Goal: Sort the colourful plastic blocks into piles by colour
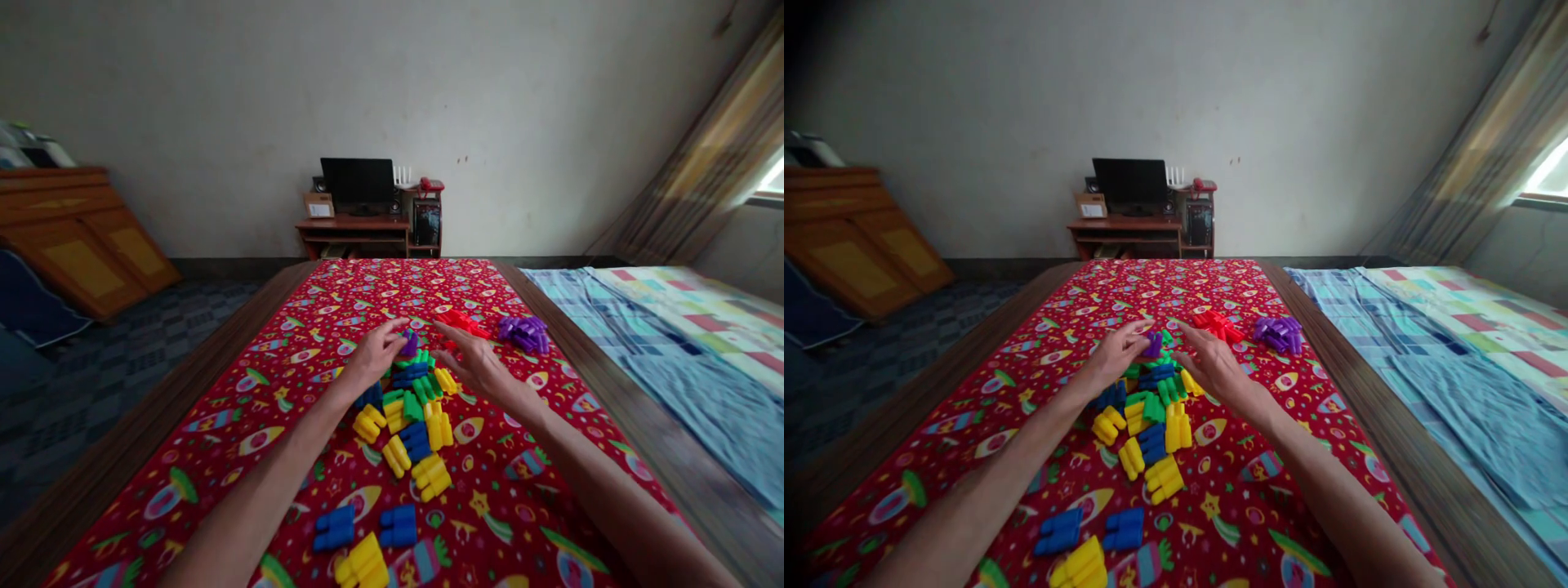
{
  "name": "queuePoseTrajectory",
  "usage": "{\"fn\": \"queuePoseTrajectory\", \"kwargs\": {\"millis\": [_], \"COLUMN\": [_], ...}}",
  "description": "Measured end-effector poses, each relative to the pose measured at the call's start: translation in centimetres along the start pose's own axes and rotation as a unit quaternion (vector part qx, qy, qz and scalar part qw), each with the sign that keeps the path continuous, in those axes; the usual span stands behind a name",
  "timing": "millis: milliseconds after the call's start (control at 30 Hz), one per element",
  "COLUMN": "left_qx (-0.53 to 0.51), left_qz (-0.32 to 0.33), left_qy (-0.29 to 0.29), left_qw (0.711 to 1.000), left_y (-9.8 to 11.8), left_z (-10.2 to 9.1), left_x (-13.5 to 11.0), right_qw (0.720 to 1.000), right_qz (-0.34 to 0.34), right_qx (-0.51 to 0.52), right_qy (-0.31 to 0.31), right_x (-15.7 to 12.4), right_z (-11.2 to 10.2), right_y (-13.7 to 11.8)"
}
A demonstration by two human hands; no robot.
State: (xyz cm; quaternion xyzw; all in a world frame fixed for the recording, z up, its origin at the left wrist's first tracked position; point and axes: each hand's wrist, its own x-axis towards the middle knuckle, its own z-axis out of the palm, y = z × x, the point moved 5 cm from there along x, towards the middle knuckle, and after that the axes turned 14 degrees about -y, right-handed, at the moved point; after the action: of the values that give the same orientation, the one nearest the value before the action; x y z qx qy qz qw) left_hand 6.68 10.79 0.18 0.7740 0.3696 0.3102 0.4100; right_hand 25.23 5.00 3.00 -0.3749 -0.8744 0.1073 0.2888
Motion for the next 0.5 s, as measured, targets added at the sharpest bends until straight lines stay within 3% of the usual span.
{"fn": "queuePoseTrajectory", "kwargs": {"millis": [133, 233, 333, 500], "left_qx": [-0.104, -0.117, -0.129, -0.091], "left_qz": [0.027, 0.028, 0.033, 0.06], "left_qy": [-0.014, -0.013, -0.016, 0.009], "left_qw": [0.994, 0.993, 0.991, 0.994], "left_y": [1.8, 1.8, 2.0, 3.6], "left_z": [3.7, 4.5, 3.9, 1.7], "left_x": [0.0, 0.1, -0.1, -0.6], "right_qw": [0.998, 0.997, 0.991, 0.955], "right_qz": [-0.052, -0.042, 0.034, 0.221], "right_qx": [-0.004, -0.043, -0.126, -0.186], "right_qy": [-0.035, -0.05, -0.018, 0.071], "right_x": [0.3, 0.6, 0.6, -2.0], "right_z": [1.0, 0.9, -1.2, -6.8], "right_y": [-1.3, -0.6, 2.3, 10.5]}}
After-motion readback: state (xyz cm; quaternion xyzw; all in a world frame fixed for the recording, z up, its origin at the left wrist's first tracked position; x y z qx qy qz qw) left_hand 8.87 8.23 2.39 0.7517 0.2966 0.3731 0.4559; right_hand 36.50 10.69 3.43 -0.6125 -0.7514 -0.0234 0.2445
